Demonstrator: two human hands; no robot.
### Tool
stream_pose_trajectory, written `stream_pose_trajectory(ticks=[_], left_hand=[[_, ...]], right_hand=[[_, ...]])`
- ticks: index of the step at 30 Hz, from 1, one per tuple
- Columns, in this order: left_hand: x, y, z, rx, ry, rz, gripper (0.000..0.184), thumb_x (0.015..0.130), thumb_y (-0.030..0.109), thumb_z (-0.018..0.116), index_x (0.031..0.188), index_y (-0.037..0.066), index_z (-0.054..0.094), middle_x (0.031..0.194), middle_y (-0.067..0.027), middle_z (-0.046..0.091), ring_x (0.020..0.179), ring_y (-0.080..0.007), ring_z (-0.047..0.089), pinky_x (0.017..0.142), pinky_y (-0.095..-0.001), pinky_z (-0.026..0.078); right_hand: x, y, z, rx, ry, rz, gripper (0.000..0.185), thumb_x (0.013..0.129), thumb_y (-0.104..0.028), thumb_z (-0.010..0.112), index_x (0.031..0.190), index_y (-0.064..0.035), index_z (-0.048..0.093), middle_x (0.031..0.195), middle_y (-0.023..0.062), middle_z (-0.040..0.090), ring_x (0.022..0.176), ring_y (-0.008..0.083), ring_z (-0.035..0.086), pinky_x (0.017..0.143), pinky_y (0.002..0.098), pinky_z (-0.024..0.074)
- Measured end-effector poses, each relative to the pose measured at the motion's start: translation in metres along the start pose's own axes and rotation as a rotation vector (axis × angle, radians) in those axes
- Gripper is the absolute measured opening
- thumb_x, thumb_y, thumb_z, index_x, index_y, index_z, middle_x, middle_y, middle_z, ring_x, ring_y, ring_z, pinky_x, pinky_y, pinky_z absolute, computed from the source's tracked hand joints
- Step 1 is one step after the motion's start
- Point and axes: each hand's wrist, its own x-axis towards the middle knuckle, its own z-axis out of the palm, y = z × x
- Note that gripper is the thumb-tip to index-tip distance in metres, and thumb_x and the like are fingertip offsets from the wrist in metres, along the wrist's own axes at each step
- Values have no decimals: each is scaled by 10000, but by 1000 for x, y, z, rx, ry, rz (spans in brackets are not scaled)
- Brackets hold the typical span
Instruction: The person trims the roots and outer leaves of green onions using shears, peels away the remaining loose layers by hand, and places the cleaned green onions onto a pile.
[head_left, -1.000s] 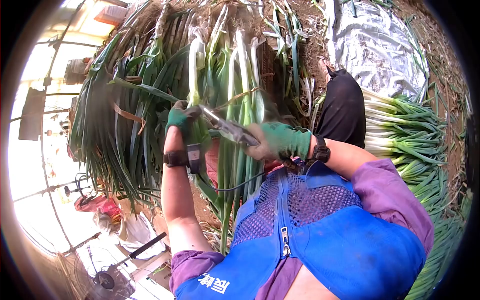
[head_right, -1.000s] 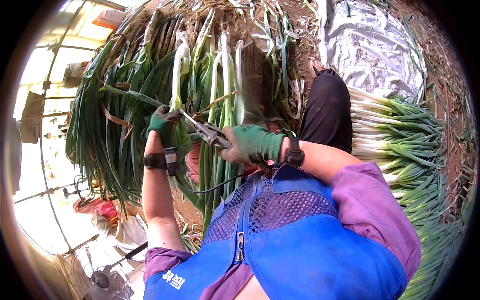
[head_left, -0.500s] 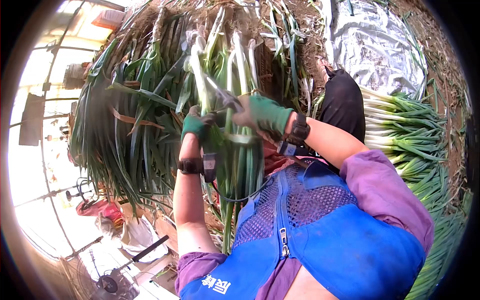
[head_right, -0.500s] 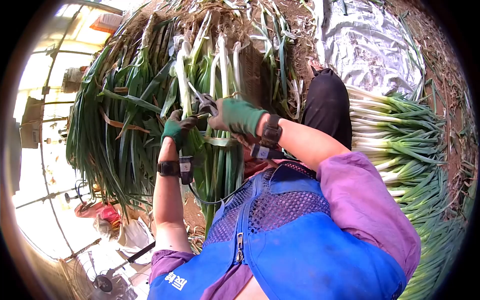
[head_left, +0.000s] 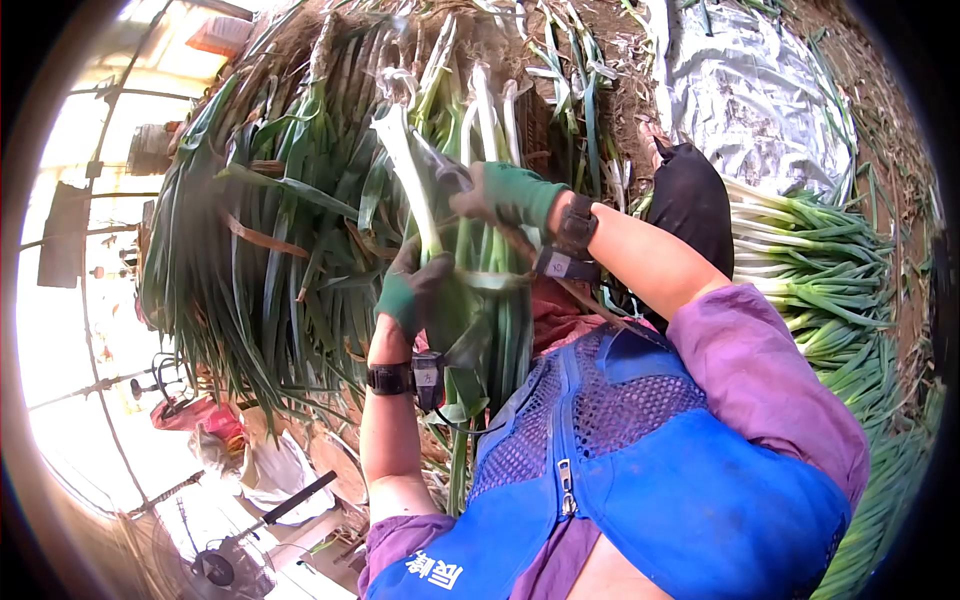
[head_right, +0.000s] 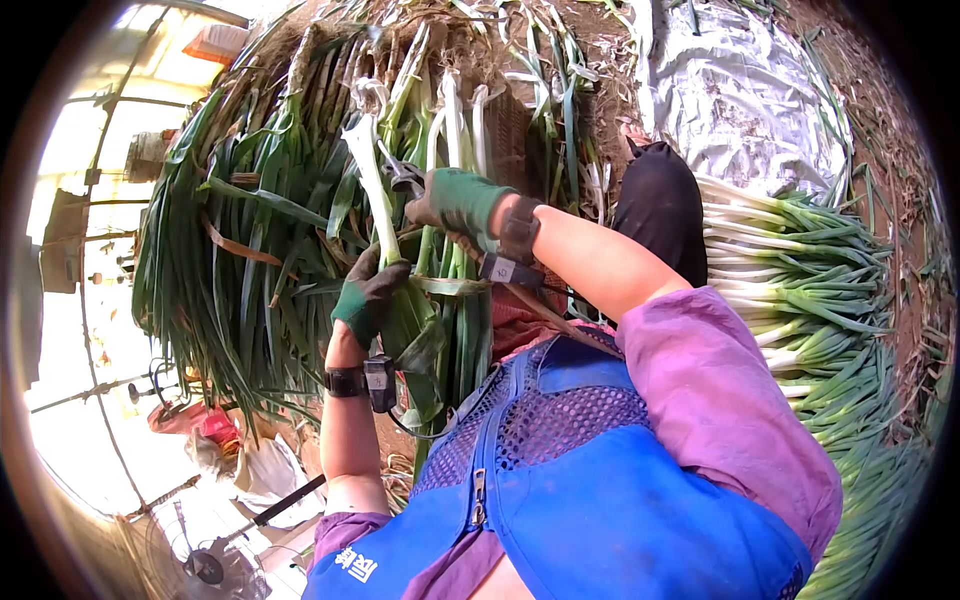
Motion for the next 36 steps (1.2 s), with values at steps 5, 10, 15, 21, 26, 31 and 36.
stream_pose_trajectory(ticks=[5,10,15,21,26,31,36], left_hand=[[0,0,-16,-309,-28,-11,336,942,176,656,1245,42,602,1005,-34,676,880,-127,640,760,-252,518],[-3,35,-40,-698,-166,-104,254,987,257,596,1105,32,607,949,-94,688,878,-212,700,780,-351,591],[43,-9,-48,-46,-126,-110,270,921,192,651,1125,18,621,948,-79,673,863,-193,653,776,-340,542],[98,1,2,-14,63,-154,349,825,296,763,1025,38,642,847,-55,637,684,-171,609,558,-345,501],[152,-32,14,485,91,-33,388,788,293,761,1029,15,640,749,-69,649,635,-211,608,567,-344,501],[91,19,9,939,-461,86,283,849,80,668,1132,64,661,949,-94,708,794,-237,688,668,-338,555],[101,-4,-52,280,-116,-62,293,801,167,716,1035,4,646,785,-80,660,685,-170,636,623,-313,526]], right_hand=[[-14,-4,6,84,-215,36,540,794,-434,623,1051,39,668,816,161,690,737,262,667,699,388,518],[-72,9,19,68,-309,-72,456,848,-371,603,1162,-41,614,822,94,650,686,187,623,632,305,520],[-53,72,-11,29,212,293,654,821,-479,633,1218,28,518,978,154,658,833,266,666,742,367,556],[-44,129,2,-370,470,228,603,843,-427,642,1240,14,532,1208,255,615,1145,377,608,987,423,484],[-19,100,18,-306,528,-334,486,844,-261,667,1261,-28,578,1277,216,591,1188,385,569,1001,449,463],[-12,73,10,-528,2,-190,293,893,-244,623,1118,-59,642,1031,197,679,969,370,658,900,447,516],[23,63,-72,-152,399,-187,248,943,-230,526,1024,-25,639,910,177,659,849,285,662,803,411,565]])
